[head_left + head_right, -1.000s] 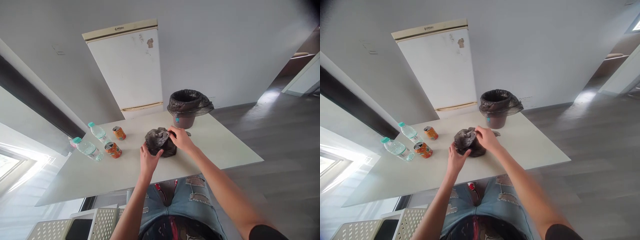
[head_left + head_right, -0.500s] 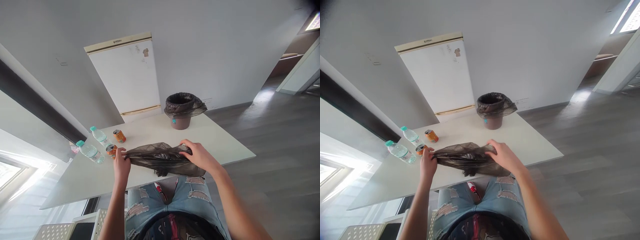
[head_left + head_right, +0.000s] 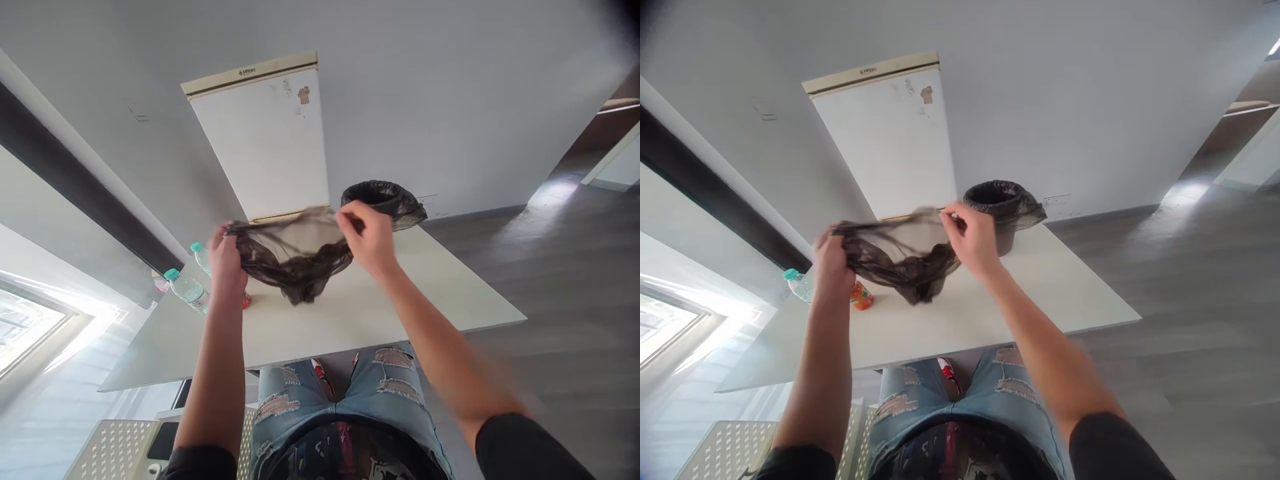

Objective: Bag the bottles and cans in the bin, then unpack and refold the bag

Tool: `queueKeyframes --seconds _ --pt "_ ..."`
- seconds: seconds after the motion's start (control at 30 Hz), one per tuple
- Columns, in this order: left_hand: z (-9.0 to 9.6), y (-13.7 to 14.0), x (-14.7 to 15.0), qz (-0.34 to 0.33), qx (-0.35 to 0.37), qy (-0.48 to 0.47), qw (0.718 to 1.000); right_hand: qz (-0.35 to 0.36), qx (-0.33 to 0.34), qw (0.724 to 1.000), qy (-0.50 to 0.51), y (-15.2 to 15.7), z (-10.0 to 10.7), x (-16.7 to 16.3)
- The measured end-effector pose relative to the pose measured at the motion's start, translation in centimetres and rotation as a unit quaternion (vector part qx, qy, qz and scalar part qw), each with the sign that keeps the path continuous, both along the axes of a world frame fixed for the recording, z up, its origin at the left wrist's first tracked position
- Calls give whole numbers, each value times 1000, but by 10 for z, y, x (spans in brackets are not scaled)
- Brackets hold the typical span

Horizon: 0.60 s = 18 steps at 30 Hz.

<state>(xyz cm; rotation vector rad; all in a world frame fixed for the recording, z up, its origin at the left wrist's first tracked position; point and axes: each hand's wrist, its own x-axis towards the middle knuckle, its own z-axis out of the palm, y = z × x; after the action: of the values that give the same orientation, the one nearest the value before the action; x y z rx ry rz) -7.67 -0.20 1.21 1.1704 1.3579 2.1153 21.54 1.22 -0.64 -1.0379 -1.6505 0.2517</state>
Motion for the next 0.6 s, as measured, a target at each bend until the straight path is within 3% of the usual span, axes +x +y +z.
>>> queueKeyframes --seconds 0.07,0.1,0.13,0.2,0.23,0.3,0.37,0.47,0.6 --pt "-9 -28 -5 186 114 88 972 -31 122 992 3 -22 -11 9" --pt "-22 -44 -5 264 156 122 944 -26 134 990 -23 -33 -25 14" --pt "-39 -59 -4 277 155 177 932 -18 110 992 -51 -43 -42 18" --pt "-81 -81 -3 119 24 332 935 3 -42 991 -123 -59 -81 28" --pt "-101 -88 -3 31 -68 385 920 27 -125 978 -166 -66 -99 32" --pt "-134 -95 -8 -29 -180 393 901 76 -236 947 -205 -78 -126 42" --pt "-155 -98 -16 -39 -246 351 903 136 -299 925 -191 -88 -140 53" --pt "-164 -99 -29 -34 -289 301 908 161 -332 925 -91 -92 -145 66" --pt "-150 -101 -31 -23 -286 290 913 22 -295 950 98 -82 -145 75"
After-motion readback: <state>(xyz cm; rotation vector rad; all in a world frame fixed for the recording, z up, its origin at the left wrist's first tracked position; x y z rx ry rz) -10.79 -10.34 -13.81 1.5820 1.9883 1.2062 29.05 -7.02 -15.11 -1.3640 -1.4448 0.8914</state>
